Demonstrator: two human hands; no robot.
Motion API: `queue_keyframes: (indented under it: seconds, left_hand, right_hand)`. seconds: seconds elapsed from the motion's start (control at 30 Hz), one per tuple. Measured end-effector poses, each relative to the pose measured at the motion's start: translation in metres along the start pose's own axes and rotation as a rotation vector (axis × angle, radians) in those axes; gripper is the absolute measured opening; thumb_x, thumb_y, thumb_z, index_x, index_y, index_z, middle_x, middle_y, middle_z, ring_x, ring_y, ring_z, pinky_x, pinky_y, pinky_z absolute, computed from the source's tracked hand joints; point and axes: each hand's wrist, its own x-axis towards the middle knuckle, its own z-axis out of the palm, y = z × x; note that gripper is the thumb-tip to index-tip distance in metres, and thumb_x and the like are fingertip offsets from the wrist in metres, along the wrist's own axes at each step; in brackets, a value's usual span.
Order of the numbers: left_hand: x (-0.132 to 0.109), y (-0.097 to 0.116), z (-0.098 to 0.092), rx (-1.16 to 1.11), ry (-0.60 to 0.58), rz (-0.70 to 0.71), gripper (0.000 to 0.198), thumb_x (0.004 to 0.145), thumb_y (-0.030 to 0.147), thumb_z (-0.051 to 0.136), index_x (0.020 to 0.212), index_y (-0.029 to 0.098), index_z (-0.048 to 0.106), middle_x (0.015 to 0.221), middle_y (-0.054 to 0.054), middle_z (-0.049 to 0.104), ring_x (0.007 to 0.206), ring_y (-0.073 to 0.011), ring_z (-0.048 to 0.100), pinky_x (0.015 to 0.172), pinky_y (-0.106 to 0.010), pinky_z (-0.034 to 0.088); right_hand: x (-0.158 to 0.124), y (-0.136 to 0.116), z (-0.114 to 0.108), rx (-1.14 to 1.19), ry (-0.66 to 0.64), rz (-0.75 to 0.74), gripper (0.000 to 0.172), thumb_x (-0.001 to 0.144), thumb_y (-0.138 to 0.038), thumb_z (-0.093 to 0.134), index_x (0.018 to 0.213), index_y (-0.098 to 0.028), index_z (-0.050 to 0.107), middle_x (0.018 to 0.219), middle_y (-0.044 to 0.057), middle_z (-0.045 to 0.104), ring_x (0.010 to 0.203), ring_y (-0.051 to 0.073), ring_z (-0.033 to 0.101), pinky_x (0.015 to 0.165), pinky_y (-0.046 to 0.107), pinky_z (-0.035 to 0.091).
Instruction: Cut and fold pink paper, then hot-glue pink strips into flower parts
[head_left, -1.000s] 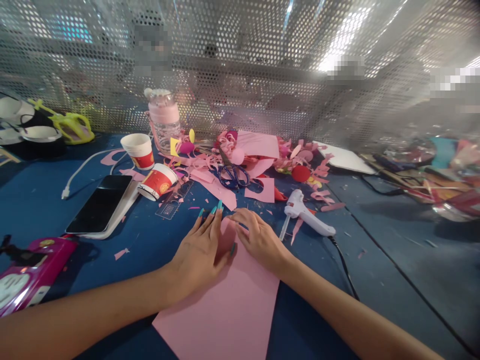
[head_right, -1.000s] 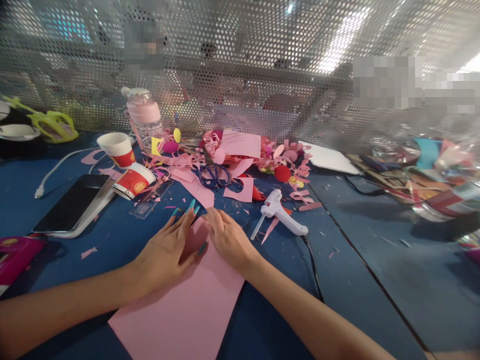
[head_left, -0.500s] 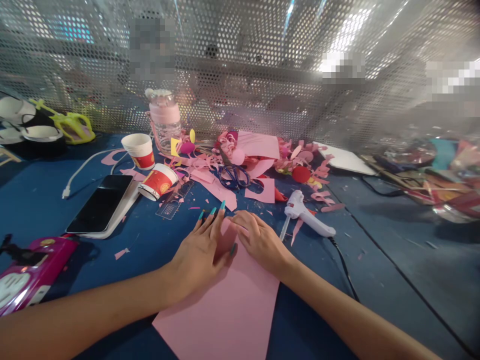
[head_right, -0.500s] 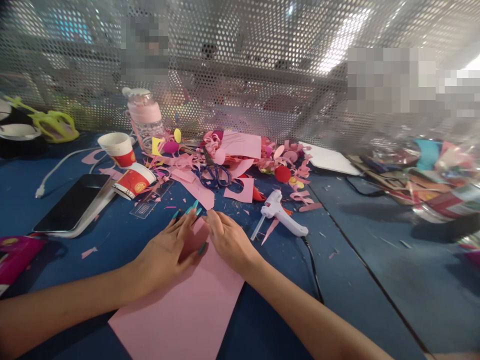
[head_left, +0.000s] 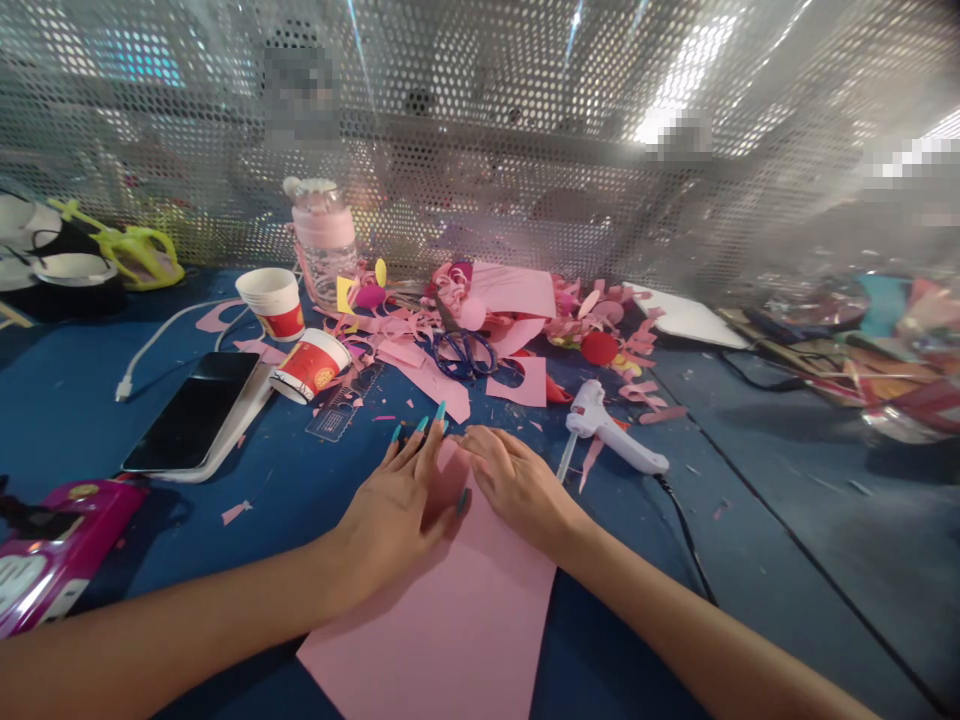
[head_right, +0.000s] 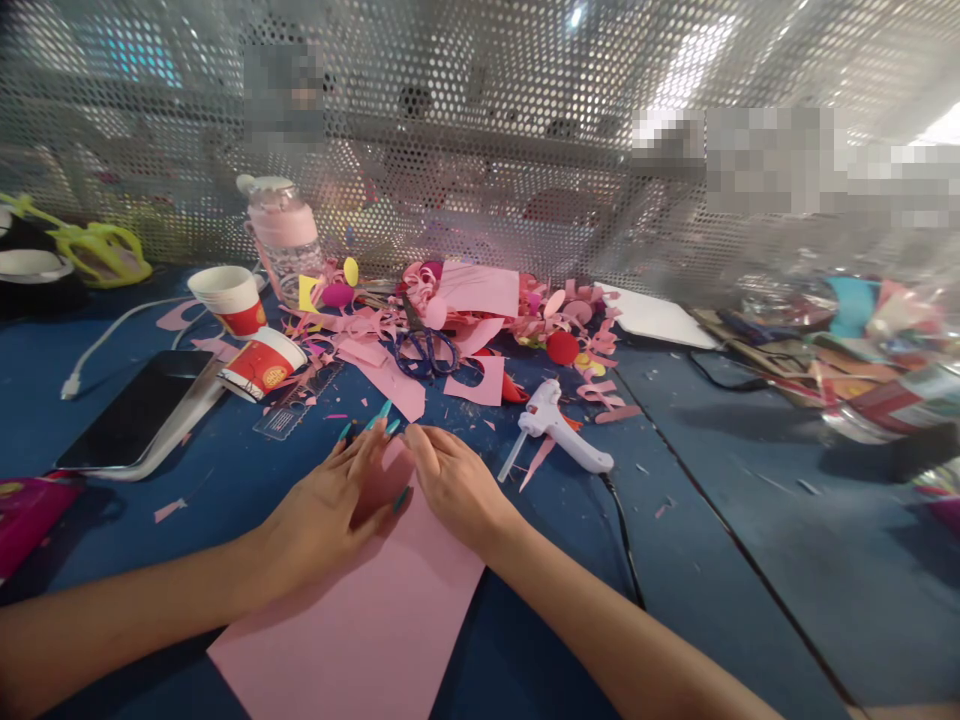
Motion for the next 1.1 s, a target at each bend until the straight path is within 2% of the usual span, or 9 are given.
queue_keyframes:
  seconds: [0.27,0.43,0.57,0.77,1.1]
  left_hand:
    - [-0.001,0.0,-0.001,-0.022,0.047,-0.001,0.066,0.082,0.046,0.038,0.135,0.01,0.021,0.135,-0.017,0.039,0.125,-0.0291,0.034,0.1,-0.047,0.032]
    - [-0.001,0.0,-0.002,-0.002,0.065,0.013,0.066,0.083,0.046,0.038,0.134,0.009,0.02,0.135,-0.018,0.039,0.123,-0.0293,0.037,0.099,-0.046,0.033]
    - [0.0,0.001,-0.005,-0.006,0.073,0.005,0.07,0.082,0.046,0.039,0.136,0.009,0.014,0.132,-0.019,0.042,0.123,-0.0289,0.037,0.097,-0.045,0.035]
    - [0.001,0.0,-0.009,-0.016,0.036,0.015,0.072,0.081,0.044,0.04,0.136,0.008,0.012,0.131,-0.02,0.043,0.125,-0.0283,0.034,0.099,-0.047,0.032]
    - [-0.001,0.002,-0.006,-0.044,0.006,-0.021,0.074,0.08,0.043,0.044,0.136,0.01,0.01,0.134,-0.021,0.037,0.124,-0.031,0.035,0.092,-0.046,0.04]
  right_hand:
    - [0.005,0.006,-0.005,0.047,0.168,0.055,0.036,0.077,-0.009,0.046,0.111,-0.018,0.037,0.105,0.011,0.055,0.099,0.024,0.051,0.082,0.041,0.047]
    - [0.004,0.005,-0.011,0.023,0.122,0.19,0.033,0.069,-0.015,0.052,0.099,-0.016,0.04,0.092,0.012,0.053,0.089,0.026,0.05,0.074,0.042,0.047]
    - [0.001,-0.002,-0.012,0.068,0.091,0.229,0.031,0.068,-0.016,0.051,0.096,-0.016,0.04,0.09,0.011,0.052,0.086,0.024,0.05,0.074,0.041,0.046]
    - [0.001,-0.004,-0.012,0.143,0.116,0.191,0.038,0.067,-0.011,0.051,0.103,-0.018,0.041,0.099,0.01,0.052,0.094,0.025,0.048,0.08,0.042,0.043]
    - [0.002,0.001,-0.003,0.26,0.062,0.179,0.036,0.071,-0.009,0.051,0.104,-0.021,0.042,0.101,0.008,0.054,0.095,0.023,0.049,0.078,0.042,0.044]
